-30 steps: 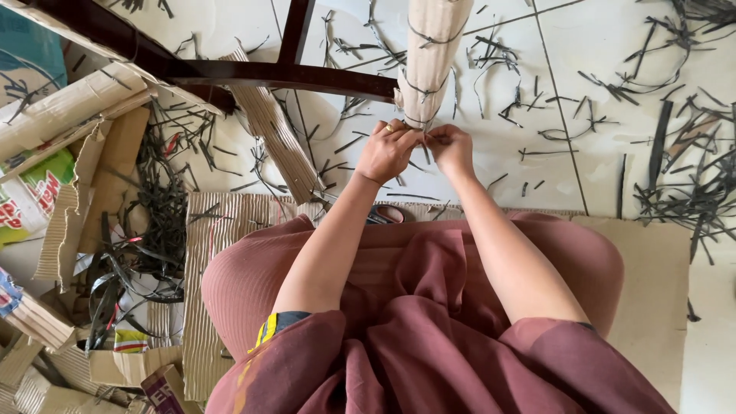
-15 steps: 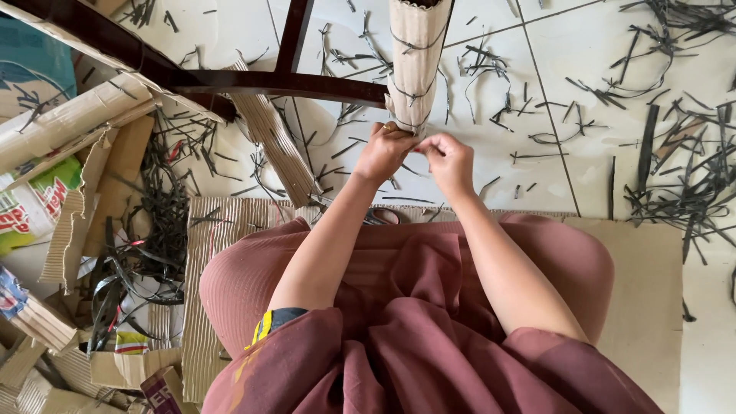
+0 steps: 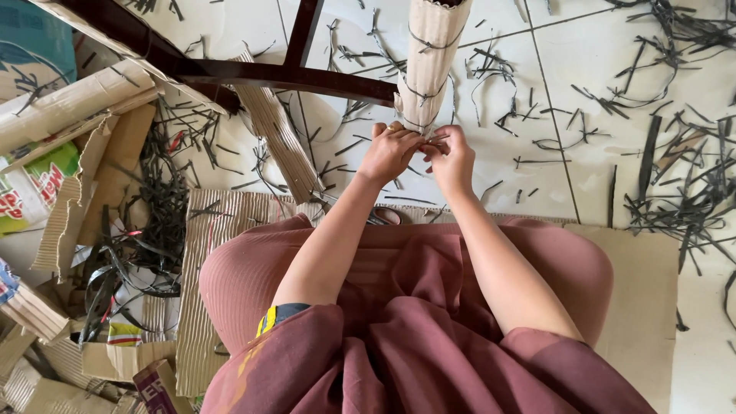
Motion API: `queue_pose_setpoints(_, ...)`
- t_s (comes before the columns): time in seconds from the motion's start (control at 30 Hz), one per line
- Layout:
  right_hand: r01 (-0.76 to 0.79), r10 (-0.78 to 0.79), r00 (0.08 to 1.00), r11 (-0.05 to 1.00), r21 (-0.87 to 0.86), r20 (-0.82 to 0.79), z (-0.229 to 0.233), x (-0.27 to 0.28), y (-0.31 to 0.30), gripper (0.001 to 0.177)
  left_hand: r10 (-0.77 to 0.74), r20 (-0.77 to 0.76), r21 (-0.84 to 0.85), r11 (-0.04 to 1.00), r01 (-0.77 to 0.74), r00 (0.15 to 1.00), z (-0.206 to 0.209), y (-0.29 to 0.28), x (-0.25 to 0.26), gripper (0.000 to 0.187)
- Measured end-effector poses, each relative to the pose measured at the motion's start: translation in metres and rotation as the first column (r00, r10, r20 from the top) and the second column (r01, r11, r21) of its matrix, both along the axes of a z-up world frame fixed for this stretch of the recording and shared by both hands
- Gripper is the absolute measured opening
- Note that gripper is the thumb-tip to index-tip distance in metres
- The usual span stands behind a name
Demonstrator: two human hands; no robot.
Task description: Wrapping the legs of a wooden chair with protective cardboard and securing it with plastic ties.
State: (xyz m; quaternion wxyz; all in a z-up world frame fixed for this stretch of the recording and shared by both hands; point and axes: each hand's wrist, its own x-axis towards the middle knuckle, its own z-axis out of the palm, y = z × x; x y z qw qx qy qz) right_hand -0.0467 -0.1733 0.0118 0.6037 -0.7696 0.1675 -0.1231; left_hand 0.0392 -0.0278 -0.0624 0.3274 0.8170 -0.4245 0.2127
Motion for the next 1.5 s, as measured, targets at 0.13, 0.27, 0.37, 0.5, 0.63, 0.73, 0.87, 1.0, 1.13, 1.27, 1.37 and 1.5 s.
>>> queue_pose_setpoints(0.13, 0.068, -0.063, 0.997, 0.994, 0.088, -0.050, -0.018, 0.007, -0.004, 0.026, 0.017, -0.026, -0.008, 1.000, -0.017, 1.000, 0.001, 0.000, -0.002, 0.014)
queue_pose_setpoints(0.27, 0.020, -0.019, 0.990, 1.000, 0.005, -0.139, -0.041, 0.014, -0.011, 0.007, 0.029, -0.029, 0.009, 1.000, -0.029, 0.999, 0.007, -0.001, -0.003, 0.008)
queue_pose_setpoints(0.37, 0.010, -0.016, 0.986, 0.999, -0.034, -0.168, -0.056, 0.018, -0.015, 0.008, 0.052, -0.004, 0.022, 0.998, -0.052, 0.999, 0.003, -0.002, -0.001, 0.018)
queue_pose_setpoints(0.5, -0.003, -0.007, 0.978, 0.999, -0.047, -0.206, -0.049, 0.017, -0.011, 0.004, 0.071, 0.013, 0.028, 0.997, -0.071, 0.997, -0.007, -0.005, 0.000, 0.028)
queue_pose_setpoints(0.63, -0.026, 0.018, 0.985, 0.999, -0.044, -0.171, -0.051, 0.017, -0.012, 0.003, 0.057, -0.099, 0.078, 0.996, -0.050, 0.993, -0.005, -0.001, -0.003, 0.032)
queue_pose_setpoints(0.73, -0.048, 0.031, 0.983, 0.995, -0.087, -0.181, -0.062, 0.022, -0.016, 0.005, 0.045, -0.200, 0.080, 0.996, -0.029, 0.979, -0.003, 0.000, -0.005, 0.039)
queue_pose_setpoints(0.87, -0.034, 0.012, 0.990, 0.987, -0.160, -0.140, -0.063, 0.023, -0.017, 0.006, 0.038, -0.311, 0.087, 0.996, -0.011, 0.950, 0.005, 0.008, -0.012, 0.046)
queue_pose_setpoints(1.0, -0.084, 0.131, 0.984, 0.938, -0.335, 0.122, -0.051, 0.021, -0.017, 0.009, 0.016, -0.392, 0.034, 0.999, -0.002, 0.920, 0.003, 0.008, -0.010, 0.047)
queue_pose_setpoints(1.13, -0.133, 0.276, 0.931, 0.865, -0.484, 0.238, -0.053, 0.016, -0.022, 0.011, 0.041, -0.421, -0.012, 0.999, -0.050, 0.906, 0.002, 0.004, -0.010, 0.039)
queue_pose_setpoints(1.27, -0.198, 0.337, 0.921, 0.837, -0.510, 0.195, -0.056, 0.011, -0.018, 0.011, 0.031, -0.518, -0.031, 0.998, -0.056, 0.855, 0.000, 0.006, -0.012, 0.042)
queue_pose_setpoints(1.37, -0.122, 0.299, 0.918, 0.837, -0.533, 0.259, -0.059, 0.012, -0.018, 0.010, 0.031, -0.537, -0.039, 0.997, -0.061, 0.843, 0.001, 0.004, -0.011, 0.043)
queue_pose_setpoints(1.5, -0.027, 0.253, 0.903, 0.840, -0.542, 0.347, -0.059, 0.009, -0.020, 0.015, 0.016, -0.539, -0.062, 0.996, -0.058, 0.842, 0.000, 0.005, -0.011, 0.045)
